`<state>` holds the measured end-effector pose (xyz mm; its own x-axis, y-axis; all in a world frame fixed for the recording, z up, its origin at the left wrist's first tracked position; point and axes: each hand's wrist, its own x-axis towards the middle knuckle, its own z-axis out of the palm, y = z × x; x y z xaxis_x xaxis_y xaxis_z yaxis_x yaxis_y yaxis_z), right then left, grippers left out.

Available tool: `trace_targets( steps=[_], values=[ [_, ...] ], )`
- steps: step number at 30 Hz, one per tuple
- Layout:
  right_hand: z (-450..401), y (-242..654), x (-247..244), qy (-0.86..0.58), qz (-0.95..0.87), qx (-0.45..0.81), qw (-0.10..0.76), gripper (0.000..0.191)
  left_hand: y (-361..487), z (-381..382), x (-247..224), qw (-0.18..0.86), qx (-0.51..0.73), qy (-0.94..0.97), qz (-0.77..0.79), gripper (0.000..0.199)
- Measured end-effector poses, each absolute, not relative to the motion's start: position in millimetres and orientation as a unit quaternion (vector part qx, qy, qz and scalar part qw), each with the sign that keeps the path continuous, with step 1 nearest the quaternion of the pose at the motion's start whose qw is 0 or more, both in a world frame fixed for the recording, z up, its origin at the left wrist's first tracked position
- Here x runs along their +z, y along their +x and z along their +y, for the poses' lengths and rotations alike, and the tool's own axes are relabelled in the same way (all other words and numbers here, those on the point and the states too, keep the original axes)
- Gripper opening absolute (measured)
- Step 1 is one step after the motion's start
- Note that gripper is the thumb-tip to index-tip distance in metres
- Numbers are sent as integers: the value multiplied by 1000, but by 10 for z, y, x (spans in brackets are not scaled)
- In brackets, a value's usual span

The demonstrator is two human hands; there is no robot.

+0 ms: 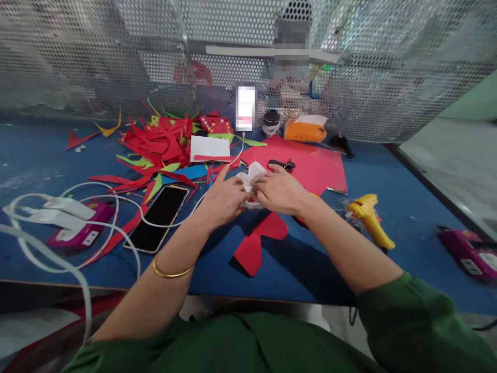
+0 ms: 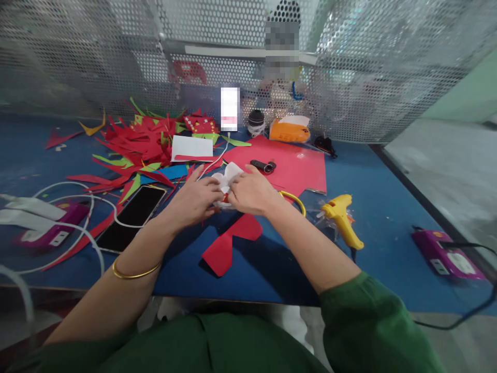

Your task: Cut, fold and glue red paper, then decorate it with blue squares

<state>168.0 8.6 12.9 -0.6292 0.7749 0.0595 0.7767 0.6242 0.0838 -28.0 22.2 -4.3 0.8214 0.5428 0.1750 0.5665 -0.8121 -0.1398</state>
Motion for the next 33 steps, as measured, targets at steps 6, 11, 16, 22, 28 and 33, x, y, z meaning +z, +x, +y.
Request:
trace_targets(
  steps=[6, 11, 16, 22, 28, 33],
  values=[
    [11, 1642, 86, -443, -894, -64, 10, 42, -271, 206, -53, 61, -57, -950, -300, 8],
    [33, 1618, 166, -445, -894, -52, 17, 39, -269, 204, -38, 48, -45, -953, -295, 10],
    [143, 1558, 183, -432, -901, -37, 2, 35, -276, 236, -64, 61, -45, -958, -277, 8],
    [169, 1486, 129, -449, -893, -31, -6, 36, -277, 235, -47, 35, -30, -956, -289, 20],
    [127, 1562, 200, -468, -883, -31, 16, 39, -280, 222, -46, 50, -37, -957, -282, 17],
    [101, 1667, 218, -484, -874, -42, 23, 42, -270, 190, -59, 49, -68, -953, -292, 26]
  ],
)
